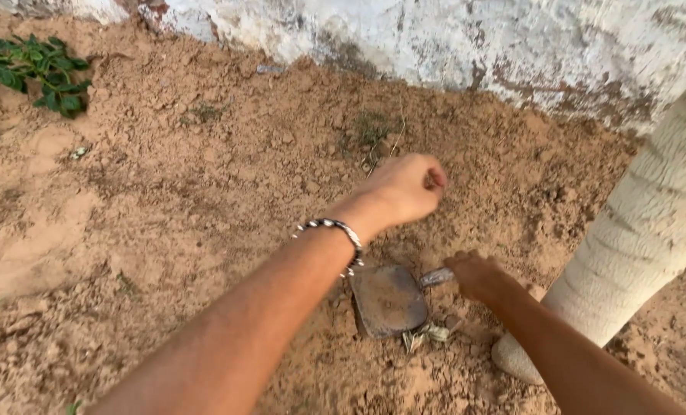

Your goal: Digging the soil around a tree trunk using a small trowel and hands.

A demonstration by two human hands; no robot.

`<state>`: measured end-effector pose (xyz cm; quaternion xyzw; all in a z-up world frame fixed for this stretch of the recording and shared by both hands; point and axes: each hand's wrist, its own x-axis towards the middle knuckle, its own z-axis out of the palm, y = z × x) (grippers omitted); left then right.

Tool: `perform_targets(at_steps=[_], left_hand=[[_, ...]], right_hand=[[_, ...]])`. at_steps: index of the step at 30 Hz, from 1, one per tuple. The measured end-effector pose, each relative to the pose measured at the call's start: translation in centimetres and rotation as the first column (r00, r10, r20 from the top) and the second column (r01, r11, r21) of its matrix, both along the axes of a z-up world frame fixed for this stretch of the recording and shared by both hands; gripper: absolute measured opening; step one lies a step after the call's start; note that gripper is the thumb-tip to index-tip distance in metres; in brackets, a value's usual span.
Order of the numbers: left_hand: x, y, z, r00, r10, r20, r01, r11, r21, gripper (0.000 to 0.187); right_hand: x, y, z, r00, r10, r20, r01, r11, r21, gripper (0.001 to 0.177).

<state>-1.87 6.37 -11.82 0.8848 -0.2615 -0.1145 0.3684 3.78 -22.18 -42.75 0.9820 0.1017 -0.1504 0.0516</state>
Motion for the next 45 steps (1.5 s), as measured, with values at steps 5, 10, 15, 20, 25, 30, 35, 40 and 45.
perform_targets(at_steps=[5,10,15,20,25,30,35,40,45], left_hand=[[-1.0,2.6,-0.1,0.996,0.084,-0.002,-0.083,0.987,0.140,0.031],[-0.6,4.3,-1.6,0.991,0.096,0.097,-0.112,0.977,0.181,0.033],[-2.4,5.1,-1.6,0.986,0.116,0.123,-0.138,0.972,0.193,0.033],[-4.2,5.3,-2.0,0.984,0.176,0.042,-0.181,0.959,0.218,0.034],[-6.2,5.1,-2.4,0.981,0.183,0.059,-0.192,0.949,0.251,0.035],[-7.2,3.9,-3.4,0.975,0.220,-0.019,-0.204,0.933,0.297,0.036],[-8.0,2.7,-3.9,0.988,0.154,-0.016,-0.139,0.929,0.343,0.039],[-7.2,1.7,-6.0,0.987,0.161,-0.006,-0.152,0.945,0.289,0.043],[-7.4,2.0,-7.0,0.991,0.118,0.069,-0.132,0.952,0.276,0.040]], right_hand=[[-3.7,4.3,8.8,0.976,-0.194,-0.102,0.185,0.979,-0.087,0.035],[-3.7,4.7,10.5,0.934,-0.221,-0.281,0.194,0.973,-0.122,0.020],[-7.0,8.2,16.9,0.937,-0.242,-0.252,0.282,0.950,0.134,0.026],[-11.1,12.8,23.7,0.960,-0.278,-0.018,0.273,0.925,0.265,0.024],[-11.7,11.6,23.9,0.958,-0.286,0.022,0.275,0.937,0.216,0.026],[-12.0,10.4,19.9,0.938,-0.347,-0.016,0.337,0.898,0.284,0.033],[-11.6,10.7,12.5,0.772,-0.632,-0.074,0.181,0.106,0.978,0.035],[-10.3,11.3,12.4,0.514,-0.667,-0.539,0.116,-0.569,0.814,0.027],[-9.4,11.6,17.5,0.604,-0.658,-0.449,0.090,-0.504,0.859,0.031]])
